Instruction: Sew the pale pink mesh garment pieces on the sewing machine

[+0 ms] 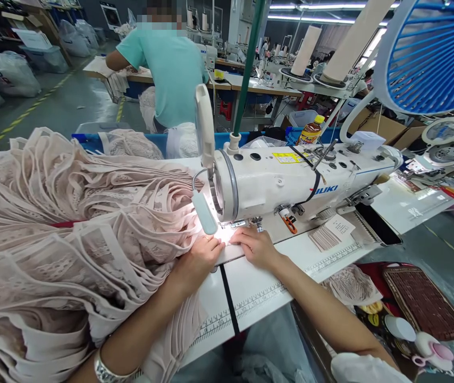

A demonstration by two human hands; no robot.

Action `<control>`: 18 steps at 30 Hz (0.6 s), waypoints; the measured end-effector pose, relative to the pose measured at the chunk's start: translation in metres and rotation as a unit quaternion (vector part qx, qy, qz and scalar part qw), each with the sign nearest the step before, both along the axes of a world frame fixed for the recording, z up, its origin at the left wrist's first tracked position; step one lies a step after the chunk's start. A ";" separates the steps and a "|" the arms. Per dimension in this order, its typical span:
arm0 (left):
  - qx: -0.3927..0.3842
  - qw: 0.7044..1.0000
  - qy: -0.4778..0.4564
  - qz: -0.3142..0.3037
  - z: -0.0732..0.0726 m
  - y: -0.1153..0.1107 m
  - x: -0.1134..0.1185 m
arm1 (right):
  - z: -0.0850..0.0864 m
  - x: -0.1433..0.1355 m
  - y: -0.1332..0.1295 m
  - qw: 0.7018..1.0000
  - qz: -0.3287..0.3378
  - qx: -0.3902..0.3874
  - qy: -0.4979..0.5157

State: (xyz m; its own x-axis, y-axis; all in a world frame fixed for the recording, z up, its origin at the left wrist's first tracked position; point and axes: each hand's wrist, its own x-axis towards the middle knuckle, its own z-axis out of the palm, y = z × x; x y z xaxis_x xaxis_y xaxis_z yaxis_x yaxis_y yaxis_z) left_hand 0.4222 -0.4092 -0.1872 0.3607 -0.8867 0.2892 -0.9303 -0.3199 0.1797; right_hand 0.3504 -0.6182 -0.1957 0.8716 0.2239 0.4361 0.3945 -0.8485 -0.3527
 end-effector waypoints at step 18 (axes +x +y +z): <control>-0.027 0.999 0.028 0.028 -0.014 0.009 -0.003 | 0.002 -0.002 -0.004 0.997 0.055 -0.045 -0.012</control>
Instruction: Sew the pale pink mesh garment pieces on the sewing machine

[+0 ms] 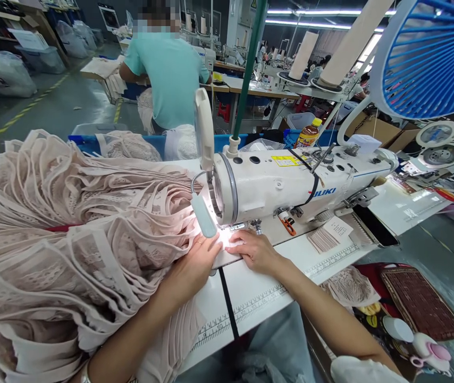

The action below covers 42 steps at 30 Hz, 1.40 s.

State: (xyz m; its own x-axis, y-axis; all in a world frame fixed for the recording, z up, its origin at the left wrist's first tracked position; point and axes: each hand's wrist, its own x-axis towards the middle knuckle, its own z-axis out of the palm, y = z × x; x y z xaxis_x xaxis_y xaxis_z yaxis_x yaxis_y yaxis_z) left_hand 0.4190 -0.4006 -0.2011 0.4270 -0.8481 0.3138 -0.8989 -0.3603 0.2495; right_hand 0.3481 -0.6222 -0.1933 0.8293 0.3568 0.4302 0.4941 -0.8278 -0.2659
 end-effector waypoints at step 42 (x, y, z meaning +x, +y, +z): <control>-0.050 0.984 0.136 0.101 0.014 -0.027 0.021 | 0.001 0.012 0.013 0.973 -0.085 -0.163 0.142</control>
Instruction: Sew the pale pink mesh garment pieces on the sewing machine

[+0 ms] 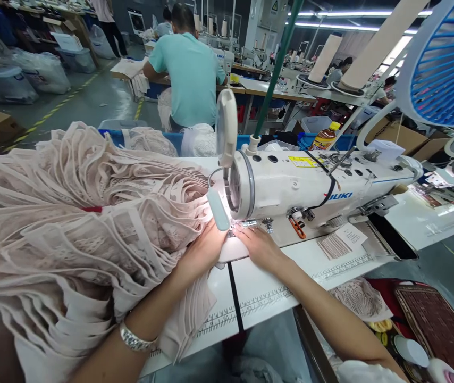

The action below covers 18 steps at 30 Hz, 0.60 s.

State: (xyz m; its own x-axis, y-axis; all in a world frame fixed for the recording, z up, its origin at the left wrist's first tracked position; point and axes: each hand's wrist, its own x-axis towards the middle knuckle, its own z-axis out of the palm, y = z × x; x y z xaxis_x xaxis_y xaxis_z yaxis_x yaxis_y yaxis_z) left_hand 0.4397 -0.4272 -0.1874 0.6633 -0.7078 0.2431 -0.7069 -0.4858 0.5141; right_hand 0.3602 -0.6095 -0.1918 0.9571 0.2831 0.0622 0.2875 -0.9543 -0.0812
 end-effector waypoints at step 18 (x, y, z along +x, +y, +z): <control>0.152 0.972 -0.180 0.013 0.010 -0.006 -0.026 | 0.005 0.012 0.003 0.990 -0.127 -0.017 0.052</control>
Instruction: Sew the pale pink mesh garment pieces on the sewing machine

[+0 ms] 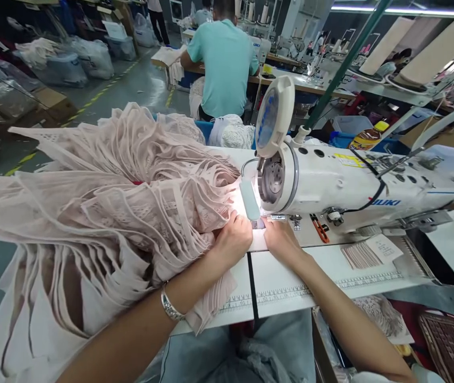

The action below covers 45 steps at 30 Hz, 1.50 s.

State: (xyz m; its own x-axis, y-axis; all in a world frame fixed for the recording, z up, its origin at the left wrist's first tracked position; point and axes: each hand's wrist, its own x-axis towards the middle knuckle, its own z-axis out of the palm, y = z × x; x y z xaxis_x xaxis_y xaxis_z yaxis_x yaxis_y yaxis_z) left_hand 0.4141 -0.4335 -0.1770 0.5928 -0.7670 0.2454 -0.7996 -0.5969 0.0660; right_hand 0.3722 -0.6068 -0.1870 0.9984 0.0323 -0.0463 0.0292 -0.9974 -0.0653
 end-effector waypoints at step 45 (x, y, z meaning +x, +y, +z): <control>-0.095 0.989 0.102 0.044 -0.018 0.002 0.016 | 0.009 -0.011 0.004 0.999 0.026 0.033 0.015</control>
